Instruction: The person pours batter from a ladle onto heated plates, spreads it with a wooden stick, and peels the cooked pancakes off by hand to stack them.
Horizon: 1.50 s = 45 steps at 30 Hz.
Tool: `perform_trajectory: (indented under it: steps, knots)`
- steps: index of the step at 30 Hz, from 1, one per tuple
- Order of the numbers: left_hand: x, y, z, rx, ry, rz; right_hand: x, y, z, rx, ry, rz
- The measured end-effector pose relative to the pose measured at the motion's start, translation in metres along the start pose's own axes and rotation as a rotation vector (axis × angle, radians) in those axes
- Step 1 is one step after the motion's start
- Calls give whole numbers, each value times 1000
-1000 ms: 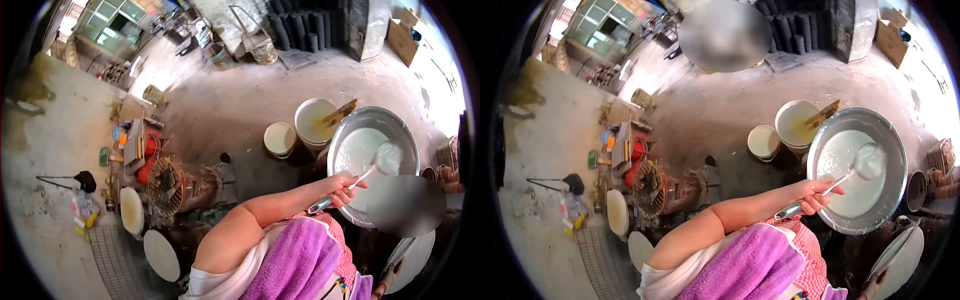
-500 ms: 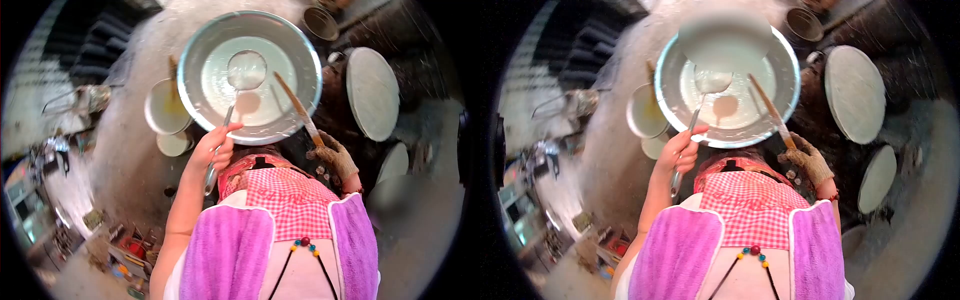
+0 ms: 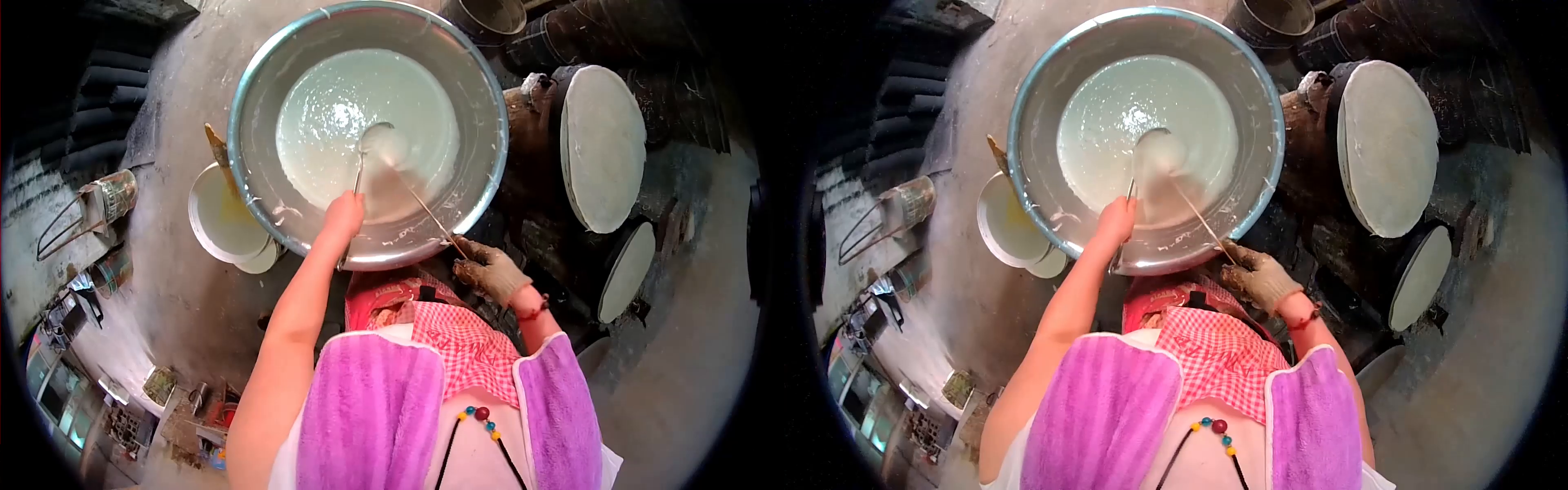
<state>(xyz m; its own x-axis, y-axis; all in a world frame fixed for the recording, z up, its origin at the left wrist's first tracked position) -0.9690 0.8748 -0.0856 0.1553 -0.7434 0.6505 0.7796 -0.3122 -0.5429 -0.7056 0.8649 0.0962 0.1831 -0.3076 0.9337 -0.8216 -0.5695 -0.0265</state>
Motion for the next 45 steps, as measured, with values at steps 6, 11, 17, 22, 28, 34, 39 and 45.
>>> perform_trajectory:
  steps: [6, 11, 17, 22, 28, 34, 39, 45]
  knots:
    - [30, 54, 29, 967, -316, -367, -28, -24, 32, 312, -409, 119]
    - [104, 43, 93, 1283, -211, -377, 34, -48, 15, 825, -486, 280]
    - [198, -10, 180, 1520, 40, -189, 111, -57, 26, 749, -1184, 552]
    - [277, -66, 256, 1667, 421, -233, 162, -76, -6, 518, -1321, 418]
    - [364, -167, 326, 1558, 846, -328, 244, -76, -86, -190, -1110, -208]
    - [335, -138, 286, 1565, 525, -427, 153, -35, -72, -772, -729, -1012]
    - [279, -68, 209, 2269, 74, -965, 47, -43, 31, -560, -455, -568]
    - [247, -34, 154, 2231, 65, -641, 44, -119, 143, -628, -209, -196]
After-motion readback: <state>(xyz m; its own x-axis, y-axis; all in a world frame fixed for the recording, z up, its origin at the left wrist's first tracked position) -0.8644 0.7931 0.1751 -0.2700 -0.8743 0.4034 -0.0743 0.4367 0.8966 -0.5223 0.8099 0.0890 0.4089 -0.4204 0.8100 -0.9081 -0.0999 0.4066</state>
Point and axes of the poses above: each hand's wrist, its own x-axis away from the middle knuckle, its own y-axis out of the palm, z = x × y, the point moved 10 cm from there along -x, towards the middle knuckle, and after that the axes turned 2 degrees about y, right-handed, at the moved point
